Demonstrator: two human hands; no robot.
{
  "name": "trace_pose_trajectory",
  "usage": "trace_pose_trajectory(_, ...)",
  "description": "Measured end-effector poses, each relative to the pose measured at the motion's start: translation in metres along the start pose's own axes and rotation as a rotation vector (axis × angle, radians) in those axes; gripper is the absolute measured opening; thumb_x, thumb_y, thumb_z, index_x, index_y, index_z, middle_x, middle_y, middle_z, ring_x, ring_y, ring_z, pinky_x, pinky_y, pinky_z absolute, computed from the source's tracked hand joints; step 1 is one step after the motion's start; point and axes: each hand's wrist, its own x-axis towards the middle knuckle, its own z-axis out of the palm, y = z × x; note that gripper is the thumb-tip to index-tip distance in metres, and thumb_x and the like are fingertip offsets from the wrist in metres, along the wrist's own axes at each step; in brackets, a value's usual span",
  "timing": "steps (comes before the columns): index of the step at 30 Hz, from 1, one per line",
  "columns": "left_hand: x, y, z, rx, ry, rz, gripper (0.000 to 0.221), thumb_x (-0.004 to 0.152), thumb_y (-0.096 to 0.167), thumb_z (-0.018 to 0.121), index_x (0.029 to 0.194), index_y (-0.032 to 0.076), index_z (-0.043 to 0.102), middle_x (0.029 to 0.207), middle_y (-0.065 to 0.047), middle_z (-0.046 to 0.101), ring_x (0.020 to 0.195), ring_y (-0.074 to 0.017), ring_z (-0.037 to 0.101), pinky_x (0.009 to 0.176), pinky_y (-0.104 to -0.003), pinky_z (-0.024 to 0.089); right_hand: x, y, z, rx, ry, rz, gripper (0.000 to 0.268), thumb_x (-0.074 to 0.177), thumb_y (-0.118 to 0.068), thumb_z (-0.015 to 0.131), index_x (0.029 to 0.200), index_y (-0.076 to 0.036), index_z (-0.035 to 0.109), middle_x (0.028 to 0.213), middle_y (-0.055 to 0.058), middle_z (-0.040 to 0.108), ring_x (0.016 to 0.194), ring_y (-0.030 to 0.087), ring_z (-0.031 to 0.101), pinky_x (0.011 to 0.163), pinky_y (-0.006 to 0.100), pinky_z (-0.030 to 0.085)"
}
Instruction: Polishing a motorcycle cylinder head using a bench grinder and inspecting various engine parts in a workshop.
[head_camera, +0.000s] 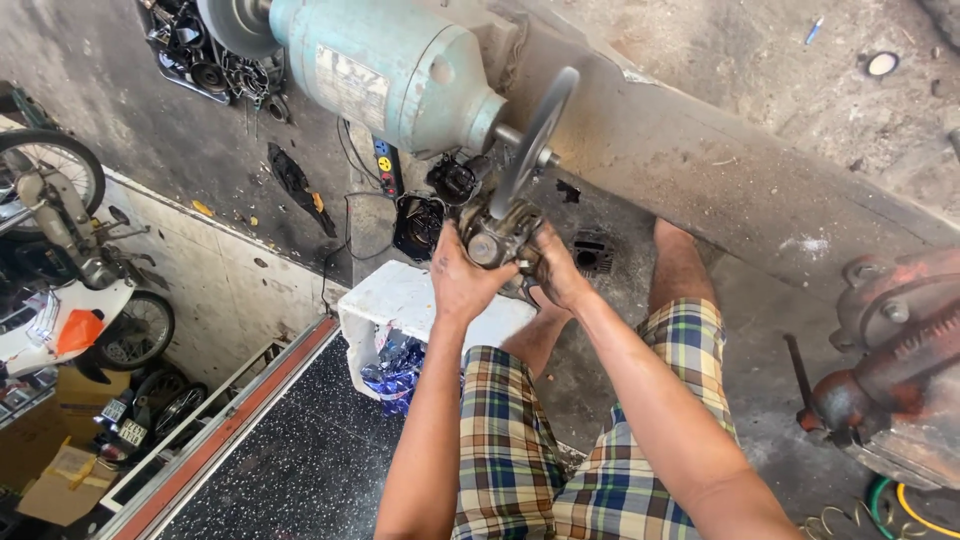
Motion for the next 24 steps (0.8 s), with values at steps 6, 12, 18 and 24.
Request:
trace_pose_trajectory(6, 0.000, 0.034, -0.015, 0.078, -0.052, 0.000, 0.060, 0.042, 0.016, 0.075, 0.095, 0.005, 0.047, 0.095, -0.013, 0.057, 0.094, -0.0423, 0.056, 0.082, -0.052, 0.047, 0.011, 0.018, -0.024, -0.125, -0.136, -0.129, 0.063, 0.080, -0.029, 0.066, 0.130, -0.009, 0.033, 0.129, 0.012, 0.036, 0.112, 0.025, 0.039, 0.081, 0.042, 0.047)
trace_pose_trajectory(12, 0.002, 0.021, -0.004, 0.170, -0.087, -0.003, 0.064, 0.039, 0.021, 0.077, 0.094, 0.009, 0.046, 0.093, -0.011, 0.058, 0.091, -0.0392, 0.058, 0.083, -0.051, 0.048, 0.007, 0.032, -0.040, -0.117, -0.102, -0.128, 0.064, 0.074, -0.036, 0.069, 0.123, -0.007, 0.039, 0.121, 0.012, 0.042, 0.107, 0.023, 0.041, 0.079, 0.040, 0.046)
trace_pose_trajectory(18, 0.001, 0.026, -0.002, 0.194, -0.088, -0.024, 0.063, 0.042, 0.023, 0.077, 0.095, 0.009, 0.046, 0.093, -0.012, 0.057, 0.090, -0.0406, 0.058, 0.082, -0.052, 0.048, -0.006, 0.008, -0.009, -0.065, -0.060, -0.080, 0.059, 0.077, -0.039, 0.066, 0.120, -0.008, 0.039, 0.115, 0.011, 0.038, 0.098, 0.022, 0.043, 0.072, 0.035, 0.050)
trace_pose_trajectory(24, 0.004, 0.029, -0.004, 0.177, -0.059, -0.045, 0.062, 0.042, 0.023, 0.077, 0.094, 0.009, 0.047, 0.094, -0.011, 0.058, 0.091, -0.0413, 0.058, 0.082, -0.053, 0.047, 0.008, 0.019, -0.026, -0.104, -0.041, -0.054, 0.056, 0.079, -0.037, 0.065, 0.118, -0.007, 0.040, 0.110, 0.010, 0.040, 0.092, 0.019, 0.044, 0.066, 0.031, 0.050)
